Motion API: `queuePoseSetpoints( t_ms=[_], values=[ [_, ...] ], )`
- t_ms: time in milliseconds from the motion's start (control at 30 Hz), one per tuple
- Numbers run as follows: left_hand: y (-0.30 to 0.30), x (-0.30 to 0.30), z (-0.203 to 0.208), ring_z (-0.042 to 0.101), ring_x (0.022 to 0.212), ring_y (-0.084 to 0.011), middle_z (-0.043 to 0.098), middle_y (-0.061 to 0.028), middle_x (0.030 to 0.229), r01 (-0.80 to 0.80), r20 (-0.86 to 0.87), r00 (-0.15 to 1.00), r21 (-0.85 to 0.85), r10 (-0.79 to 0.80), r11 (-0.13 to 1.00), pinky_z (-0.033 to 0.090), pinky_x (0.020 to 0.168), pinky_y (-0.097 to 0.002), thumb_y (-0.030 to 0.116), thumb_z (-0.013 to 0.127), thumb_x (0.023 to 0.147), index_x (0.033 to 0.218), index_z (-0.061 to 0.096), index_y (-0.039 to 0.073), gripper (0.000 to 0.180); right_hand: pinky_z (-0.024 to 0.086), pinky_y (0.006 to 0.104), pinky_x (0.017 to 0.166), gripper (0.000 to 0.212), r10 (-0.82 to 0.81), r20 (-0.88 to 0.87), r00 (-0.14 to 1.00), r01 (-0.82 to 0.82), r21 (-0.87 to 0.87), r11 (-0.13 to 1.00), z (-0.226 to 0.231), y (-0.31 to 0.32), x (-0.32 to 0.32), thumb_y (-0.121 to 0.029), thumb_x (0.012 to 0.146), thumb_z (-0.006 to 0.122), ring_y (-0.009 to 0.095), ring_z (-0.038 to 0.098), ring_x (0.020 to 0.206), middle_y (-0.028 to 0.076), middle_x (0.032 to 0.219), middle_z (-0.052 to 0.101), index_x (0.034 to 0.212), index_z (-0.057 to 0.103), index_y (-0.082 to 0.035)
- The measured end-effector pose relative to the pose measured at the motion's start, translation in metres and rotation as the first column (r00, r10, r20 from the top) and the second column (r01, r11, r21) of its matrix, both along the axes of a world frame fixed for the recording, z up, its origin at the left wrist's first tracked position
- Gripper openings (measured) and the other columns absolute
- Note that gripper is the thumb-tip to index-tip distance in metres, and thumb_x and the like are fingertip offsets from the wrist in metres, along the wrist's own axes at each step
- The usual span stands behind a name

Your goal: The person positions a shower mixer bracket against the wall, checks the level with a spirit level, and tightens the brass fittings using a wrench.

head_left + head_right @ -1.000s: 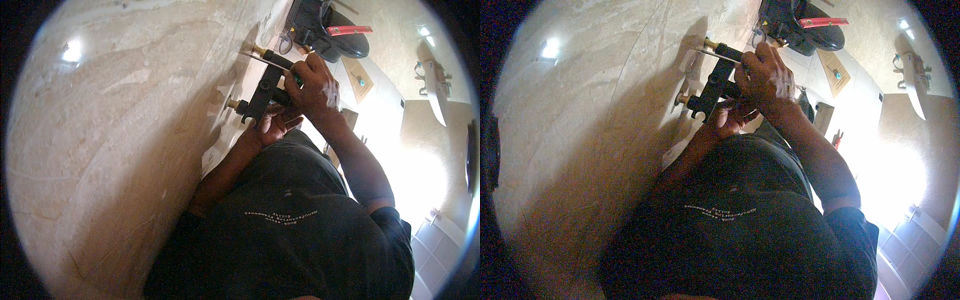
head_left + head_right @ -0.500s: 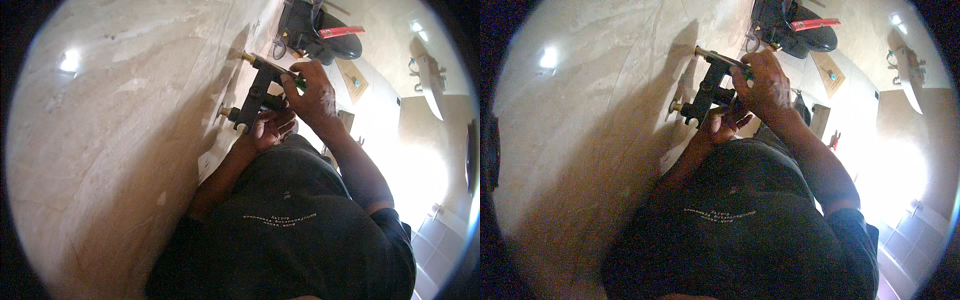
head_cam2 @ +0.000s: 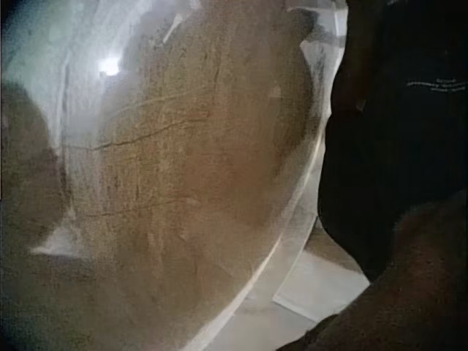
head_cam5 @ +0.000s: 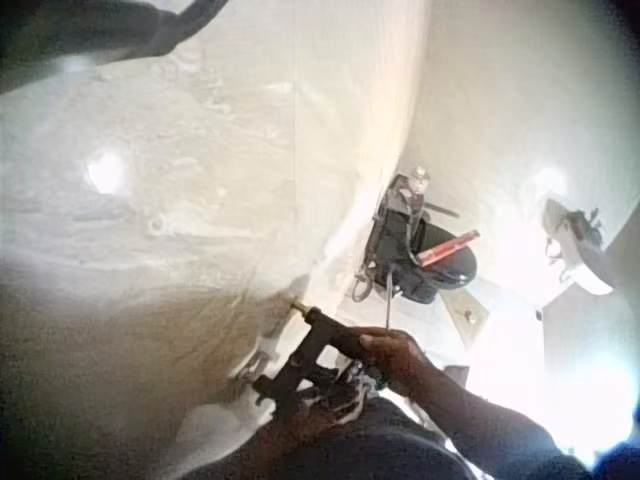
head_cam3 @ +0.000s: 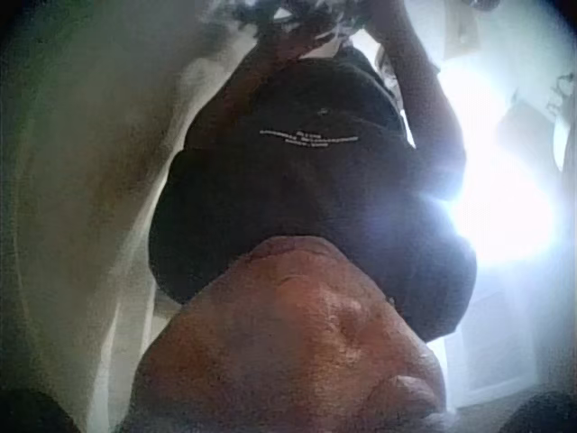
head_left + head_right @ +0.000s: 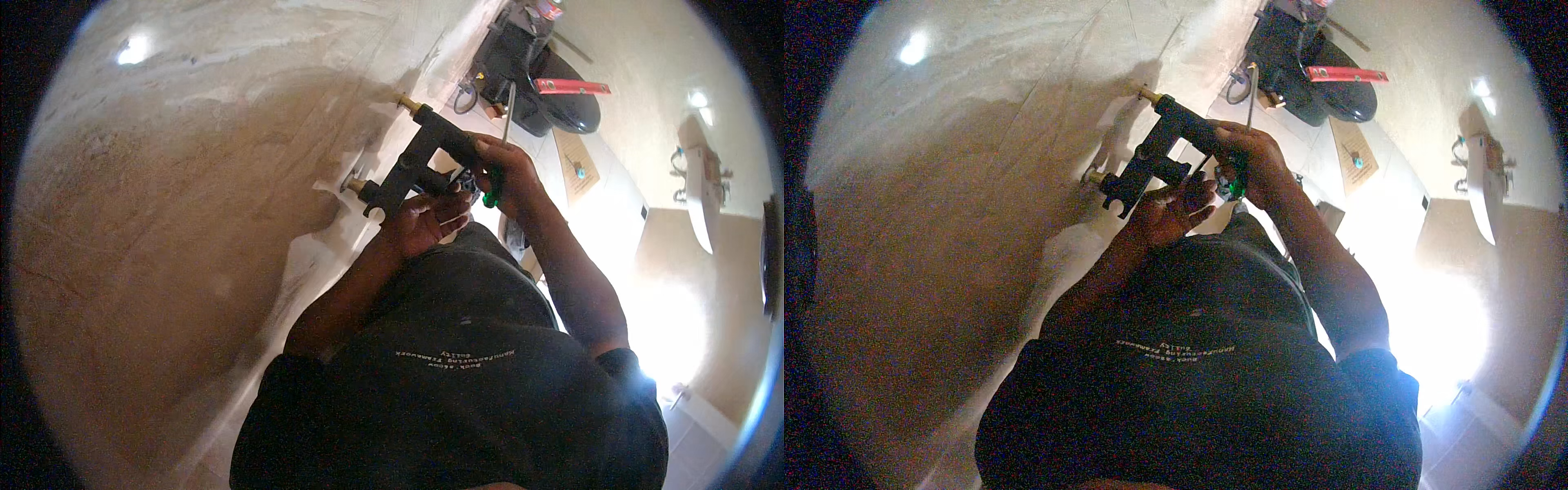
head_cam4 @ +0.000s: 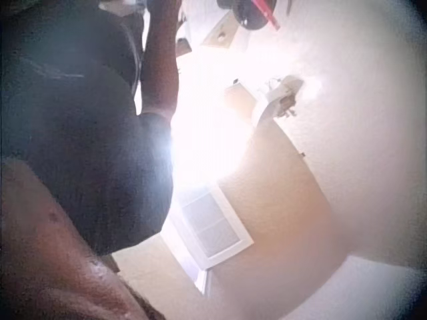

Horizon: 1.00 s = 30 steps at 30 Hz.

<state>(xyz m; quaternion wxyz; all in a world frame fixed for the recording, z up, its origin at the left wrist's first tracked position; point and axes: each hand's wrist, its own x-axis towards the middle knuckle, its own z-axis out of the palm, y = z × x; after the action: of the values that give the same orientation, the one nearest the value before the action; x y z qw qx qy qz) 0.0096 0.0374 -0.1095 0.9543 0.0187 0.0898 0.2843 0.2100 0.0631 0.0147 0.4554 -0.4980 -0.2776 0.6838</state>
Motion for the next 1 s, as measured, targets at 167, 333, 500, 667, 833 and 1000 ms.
queuePoseSetpoints(
  t_ms=[167,333,500,667,833,1000],
  values=[
    [-0.015,0.011,0.009,0.058,0.127,-0.0304,0.059,-0.0157,0.141,-0.090,-0.253,0.937,0.495,0.242,0.864,0.039,0.115,-0.0509,0.019,0.057,0.099,0.131,0.059,0.003,0.036,0.040,0.0206,0.053,0.050,0.141,0.061,0.988,-0.142,0.019,0.990,-0.003,0.008,0.011,-0.029,0.094,0.062,0.008,0.052,0.062,0.004,0.089,0.063,0.131,0.060,0.005],
    [-0.028,0.020,0.019,0.060,0.126,-0.0260,0.057,-0.0110,0.143,-0.031,-0.429,0.812,0.645,0.396,0.763,0.044,0.112,-0.0427,0.024,0.053,0.103,0.131,0.058,0.002,0.036,0.044,0.0243,0.051,0.043,0.170,-0.242,0.955,-0.180,-0.020,0.983,-0.008,0.020,0.026,-0.017,0.095,0.059,0.011,0.053,0.057,0.005,0.078,0.061,0.132,0.057,0.004],
    [-0.052,0.040,0.062,0.060,0.126,-0.0304,0.062,-0.0166,0.135,0.158,-0.642,0.473,0.736,0.603,0.659,0.047,0.109,-0.0433,0.030,0.047,0.105,0.138,0.052,-0.003,0.047,0.041,0.0251,0.049,0.045,0.203,-0.300,0.932,-0.239,-0.091,0.967,-0.005,0.037,0.035,-0.010,0.095,0.056,0.011,0.051,0.059,0.009,0.090,0.065,0.137,0.050,0.004],
    [-0.072,0.074,0.089,0.054,0.132,-0.0363,0.056,-0.0254,0.141,-0.341,-0.718,0.583,0.207,0.379,0.917,0.043,0.110,-0.0471,0.038,0.048,0.105,0.145,0.045,-0.006,0.059,0.042,0.0256,0.049,0.049,0.328,-0.340,0.881,-0.353,-0.013,0.935,-0.023,0.048,0.047,-0.011,0.094,0.058,0.012,0.052,0.058,0.016,0.101,0.070,0.138,0.046,0.007],
    [-0.058,0.119,0.095,0.043,0.141,-0.0327,0.046,-0.0189,0.151,-0.651,-0.529,0.555,0.203,0.642,0.731,0.040,0.112,-0.0506,0.034,0.054,0.104,0.150,0.040,0.002,0.058,0.045,0.0263,0.049,0.057,0.459,-0.262,0.849,-0.467,0.034,0.883,-0.022,0.056,0.054,-0.016,0.090,0.059,0.015,0.054,0.056,0.013,0.092,0.066,0.139,0.044,0.008],
    [-0.048,0.144,0.098,0.034,0.147,-0.0267,0.041,-0.0066,0.156,-0.815,-0.348,0.502,0.117,0.792,0.568,0.032,0.117,-0.0587,0.033,0.063,0.099,0.152,0.040,0.012,0.061,0.044,0.0258,0.048,0.058,0.481,-0.204,0.853,-0.481,0.052,0.875,-0.016,0.060,0.055,-0.017,0.091,0.059,0.015,0.052,0.051,0.013,0.085,0.066,0.140,0.043,0.009]
  ],
)
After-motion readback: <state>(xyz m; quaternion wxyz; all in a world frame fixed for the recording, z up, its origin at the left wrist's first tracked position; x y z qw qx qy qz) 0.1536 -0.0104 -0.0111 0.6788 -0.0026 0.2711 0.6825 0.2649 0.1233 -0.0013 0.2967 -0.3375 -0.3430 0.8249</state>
